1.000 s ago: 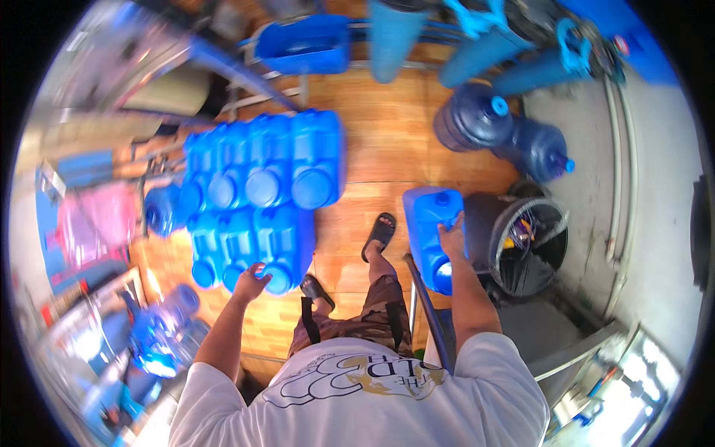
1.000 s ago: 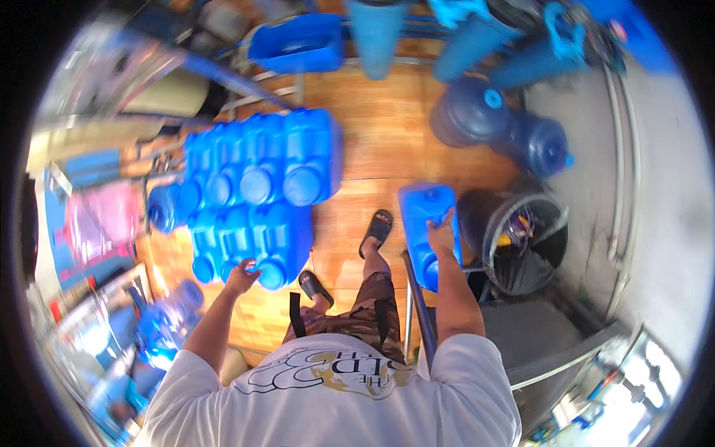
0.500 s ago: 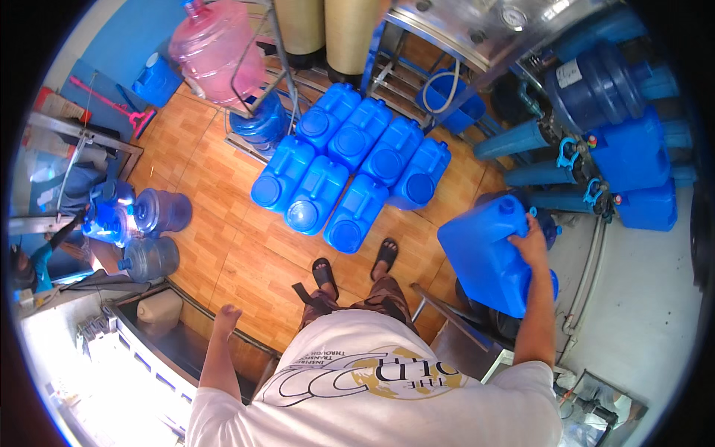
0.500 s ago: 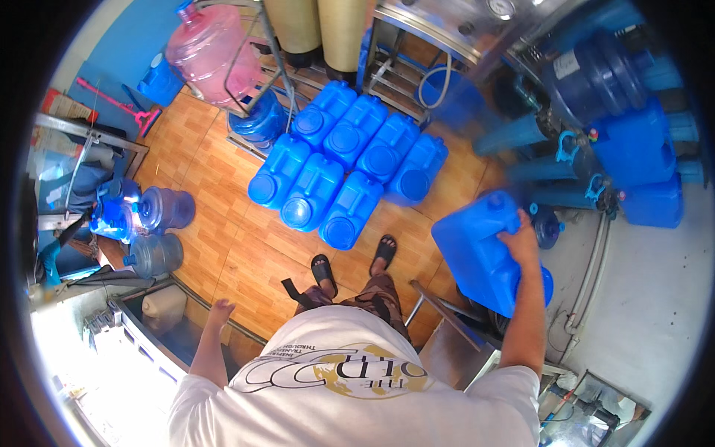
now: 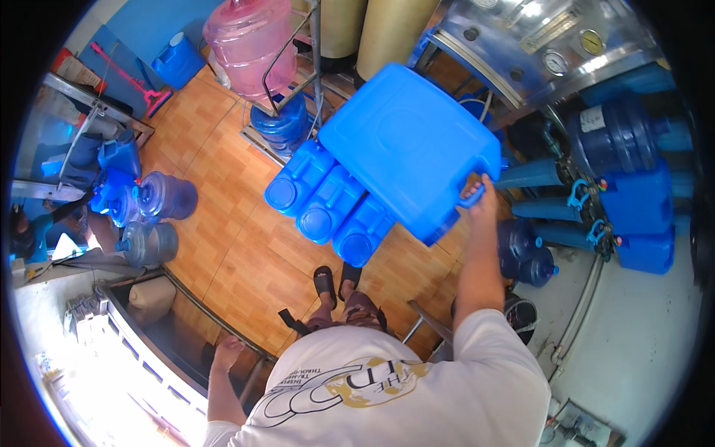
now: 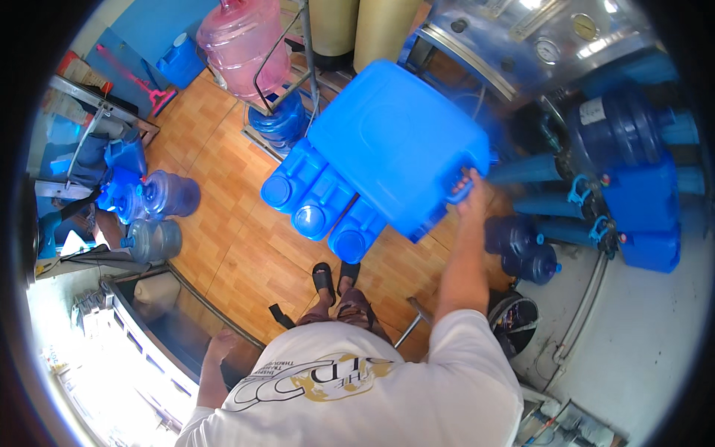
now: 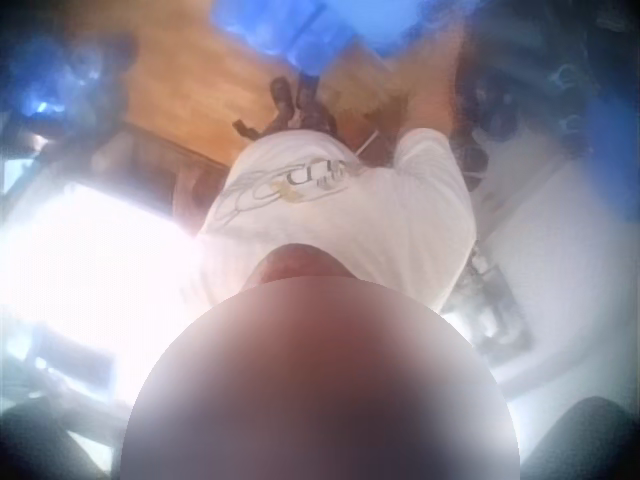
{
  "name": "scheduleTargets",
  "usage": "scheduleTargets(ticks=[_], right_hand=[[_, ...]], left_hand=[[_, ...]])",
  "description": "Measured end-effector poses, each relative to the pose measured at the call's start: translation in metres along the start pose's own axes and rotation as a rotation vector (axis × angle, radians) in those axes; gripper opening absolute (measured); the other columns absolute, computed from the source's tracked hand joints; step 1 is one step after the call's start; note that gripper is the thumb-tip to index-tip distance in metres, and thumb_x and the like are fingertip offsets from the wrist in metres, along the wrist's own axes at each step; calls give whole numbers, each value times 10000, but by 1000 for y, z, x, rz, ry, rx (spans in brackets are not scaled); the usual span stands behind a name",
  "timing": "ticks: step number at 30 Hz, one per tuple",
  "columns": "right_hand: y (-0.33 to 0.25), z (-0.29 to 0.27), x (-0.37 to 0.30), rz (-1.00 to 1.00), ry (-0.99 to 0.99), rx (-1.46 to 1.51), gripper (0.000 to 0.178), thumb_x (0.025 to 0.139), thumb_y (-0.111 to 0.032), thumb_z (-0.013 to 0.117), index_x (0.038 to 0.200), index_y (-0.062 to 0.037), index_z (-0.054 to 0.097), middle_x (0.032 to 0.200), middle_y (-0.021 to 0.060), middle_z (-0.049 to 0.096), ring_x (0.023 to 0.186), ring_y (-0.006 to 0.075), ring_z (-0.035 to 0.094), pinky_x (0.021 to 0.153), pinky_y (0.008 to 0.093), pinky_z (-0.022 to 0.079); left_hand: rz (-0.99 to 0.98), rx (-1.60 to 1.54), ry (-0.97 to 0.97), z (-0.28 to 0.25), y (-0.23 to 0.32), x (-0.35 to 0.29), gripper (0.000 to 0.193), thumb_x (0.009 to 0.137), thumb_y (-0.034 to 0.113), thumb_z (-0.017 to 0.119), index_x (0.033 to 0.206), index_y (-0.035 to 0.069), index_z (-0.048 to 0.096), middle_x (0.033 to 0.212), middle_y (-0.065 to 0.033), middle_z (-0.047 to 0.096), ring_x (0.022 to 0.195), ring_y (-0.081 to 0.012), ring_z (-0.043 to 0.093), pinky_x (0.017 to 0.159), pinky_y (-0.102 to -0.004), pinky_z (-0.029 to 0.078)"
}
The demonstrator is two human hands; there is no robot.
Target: The person moves and stacks multiple blue plastic water containers and large water bottles in a storage area. They pick up containers from the floor and a chair, carry them to different locations, and arrange them in groups or on shelves.
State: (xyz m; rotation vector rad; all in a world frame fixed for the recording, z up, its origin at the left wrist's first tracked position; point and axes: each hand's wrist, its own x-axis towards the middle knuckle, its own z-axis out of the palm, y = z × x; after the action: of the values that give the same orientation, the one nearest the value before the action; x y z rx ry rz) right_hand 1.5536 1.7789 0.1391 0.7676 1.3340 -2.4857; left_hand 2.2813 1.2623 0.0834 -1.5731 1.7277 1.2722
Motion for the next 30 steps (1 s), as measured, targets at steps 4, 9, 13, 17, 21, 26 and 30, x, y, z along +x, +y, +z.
scheduleTargets(ticks=[4, 9, 13, 17, 21, 26, 30], right_hand=[[87, 24, 99, 54, -27, 135, 195, 910, -294, 698, 946, -185, 540, 702, 1, 513, 599, 178, 497, 545, 373, 412], [131, 36, 185, 188, -31, 44, 291, 926, -363, 651, 852, -141, 478, 755, 4, 436, 641, 183, 428, 598, 343, 413], [145, 45, 233, 127, -51, -25, 337, 960, -417, 625, 904, -101, 526, 802, 44, 507, 712, 190, 494, 625, 349, 440], [153, 62, 249, 137, 190, -263, 405, 982, -440, 583, 1091, -51, 553, 919, 56, 553, 806, 196, 534, 670, 419, 471], [146, 78, 234, 23, 351, -670, 662, 945, -517, 593, 1412, -69, 454, 1355, 119, 516, 1129, 296, 534, 827, 481, 457], [183, 95, 149, -40, 121, -814, 522, 935, -526, 585, 1315, -174, 526, 1223, 34, 543, 1109, 226, 529, 814, 415, 411], [260, 109, 29, -43, 9, -991, 332, 918, -327, 667, 1195, -165, 581, 978, 8, 604, 789, 156, 607, 535, 309, 435]], left_hand=[[-51, -112, 175, -24, 34, -27, 503, 843, 211, 788, 1241, -27, 594, 1134, -94, 687, 1008, -151, 648, 881, -289, 517], [-59, 244, 265, -35, 48, -57, 582, 845, 357, 759, 1280, 10, 588, 1224, -158, 670, 1140, -267, 642, 981, -365, 495], [-209, 192, 209, -16, 70, -63, 586, 843, 377, 747, 1280, 17, 598, 1215, -155, 676, 1143, -274, 640, 984, -369, 493], [-259, 174, 33, -16, 87, -69, 581, 862, 348, 744, 1322, 36, 576, 1203, -126, 685, 1136, -234, 641, 963, -340, 493], [-276, 151, 119, -51, 61, -69, 598, 844, 387, 730, 1316, 48, 593, 1222, -152, 674, 1158, -290, 631, 997, -378, 486], [-271, 88, 129, -100, -14, -35, 573, 838, 402, 725, 1280, 53, 624, 1227, -146, 673, 1156, -301, 631, 986, -379, 491], [-164, 204, 11, -151, -68, 24, 560, 844, 428, 706, 1241, 37, 647, 1213, -153, 678, 1132, -324, 637, 963, -394, 501]])
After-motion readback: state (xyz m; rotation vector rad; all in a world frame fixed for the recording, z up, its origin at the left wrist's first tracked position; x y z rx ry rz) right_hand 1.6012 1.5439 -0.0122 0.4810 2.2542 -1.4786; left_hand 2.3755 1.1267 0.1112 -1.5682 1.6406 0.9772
